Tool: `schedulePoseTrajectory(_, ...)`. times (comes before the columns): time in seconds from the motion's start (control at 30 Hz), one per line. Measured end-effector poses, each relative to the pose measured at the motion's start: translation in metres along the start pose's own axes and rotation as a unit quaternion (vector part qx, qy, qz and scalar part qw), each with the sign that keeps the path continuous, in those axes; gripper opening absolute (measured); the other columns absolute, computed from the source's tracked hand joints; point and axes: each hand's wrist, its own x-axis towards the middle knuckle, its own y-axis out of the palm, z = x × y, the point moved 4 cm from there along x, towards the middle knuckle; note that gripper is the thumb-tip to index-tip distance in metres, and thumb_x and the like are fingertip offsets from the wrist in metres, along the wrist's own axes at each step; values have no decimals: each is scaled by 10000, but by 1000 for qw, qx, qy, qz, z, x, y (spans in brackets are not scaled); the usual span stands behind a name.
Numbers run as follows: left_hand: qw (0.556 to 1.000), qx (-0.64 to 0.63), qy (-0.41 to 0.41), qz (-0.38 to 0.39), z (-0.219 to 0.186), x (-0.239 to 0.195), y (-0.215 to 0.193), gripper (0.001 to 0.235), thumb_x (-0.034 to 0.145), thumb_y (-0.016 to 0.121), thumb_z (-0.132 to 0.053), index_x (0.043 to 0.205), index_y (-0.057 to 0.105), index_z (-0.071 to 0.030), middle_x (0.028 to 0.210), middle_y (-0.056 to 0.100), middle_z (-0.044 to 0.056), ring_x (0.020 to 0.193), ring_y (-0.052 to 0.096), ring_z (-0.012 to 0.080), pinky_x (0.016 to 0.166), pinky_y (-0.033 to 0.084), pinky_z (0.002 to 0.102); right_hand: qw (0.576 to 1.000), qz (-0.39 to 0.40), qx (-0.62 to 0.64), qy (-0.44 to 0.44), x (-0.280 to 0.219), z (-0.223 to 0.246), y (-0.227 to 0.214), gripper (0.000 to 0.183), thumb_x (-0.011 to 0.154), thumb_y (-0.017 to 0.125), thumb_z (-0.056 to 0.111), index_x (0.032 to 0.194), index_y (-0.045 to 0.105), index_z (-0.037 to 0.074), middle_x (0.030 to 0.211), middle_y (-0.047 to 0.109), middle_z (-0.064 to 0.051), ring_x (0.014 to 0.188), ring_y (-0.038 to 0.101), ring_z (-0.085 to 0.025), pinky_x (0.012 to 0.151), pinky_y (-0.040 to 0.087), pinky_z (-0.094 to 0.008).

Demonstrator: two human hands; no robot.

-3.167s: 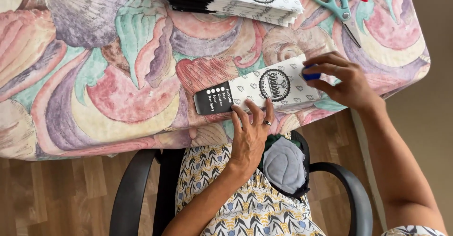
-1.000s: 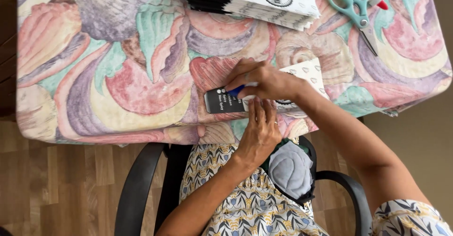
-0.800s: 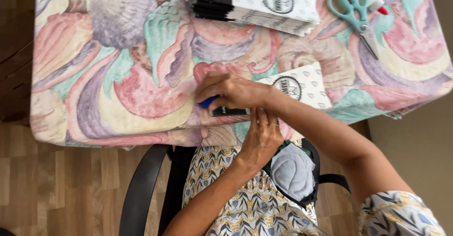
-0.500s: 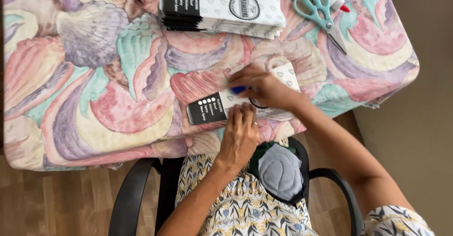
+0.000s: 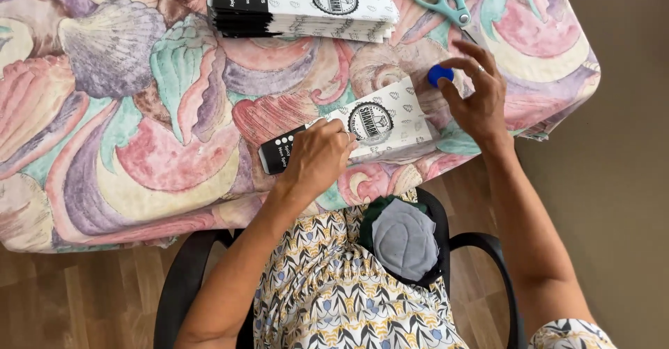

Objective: Folding and stacking printed paper sleeves for food packaging on a table.

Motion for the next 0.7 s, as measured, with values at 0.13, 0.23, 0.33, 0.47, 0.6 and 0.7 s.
schedulePoseTrajectory(0.13,999,-38,1,24,10,8,1,175,929,684,-209,836,777,-94,769,670,79,737,679,251,640,586,399,994,-73,45,-63,2,37,-9,168,939,784,-43,1073,776,59,1157,709,-148,1070,675,-350,862,538,-429)
schedulePoseTrajectory(0.23,996,-55,-46,61,11,21,-15,150,926,698,-206,844,787,-118,736,690,82,765,706,279,698,595,430,985,-68,75,-142,9,76,-3,86,935,791,-28,985,796,41,1062,728,-167,1046,678,-383,896,534,-458)
schedulePoseTrajectory(0.33,990,-89,-83,72,13,34,-37,98,869,763,-207,833,807,-127,731,724,122,792,722,352,743,589,490,973,-46,81,-211,13,107,12,23,938,779,68,952,796,59,1038,745,-144,1063,686,-385,940,515,-489)
schedulePoseTrajectory(0.47,977,-175,-110,59,14,47,-66,78,778,832,-220,816,815,-154,712,746,94,818,720,384,761,596,513,965,-16,31,-260,22,124,24,163,944,771,250,1000,776,97,1044,733,-89,1111,662,-355,984,475,-494)
schedulePoseTrajectory(0.6,970,-221,-87,52,19,48,-76,64,777,841,-221,773,815,-163,615,717,81,683,720,340,687,590,431,968,2,35,-247,25,117,35,233,938,762,295,1026,741,80,1089,708,-115,1149,626,-387,958,467,-511)
schedulePoseTrajectory(0.7,954,-284,-82,54,25,48,-75,103,754,868,-230,776,814,-145,618,722,99,656,721,311,668,575,390,969,23,21,-245,28,120,37,279,936,754,316,1039,707,61,1080,678,-142,1144,596,-415,935,469,-540)
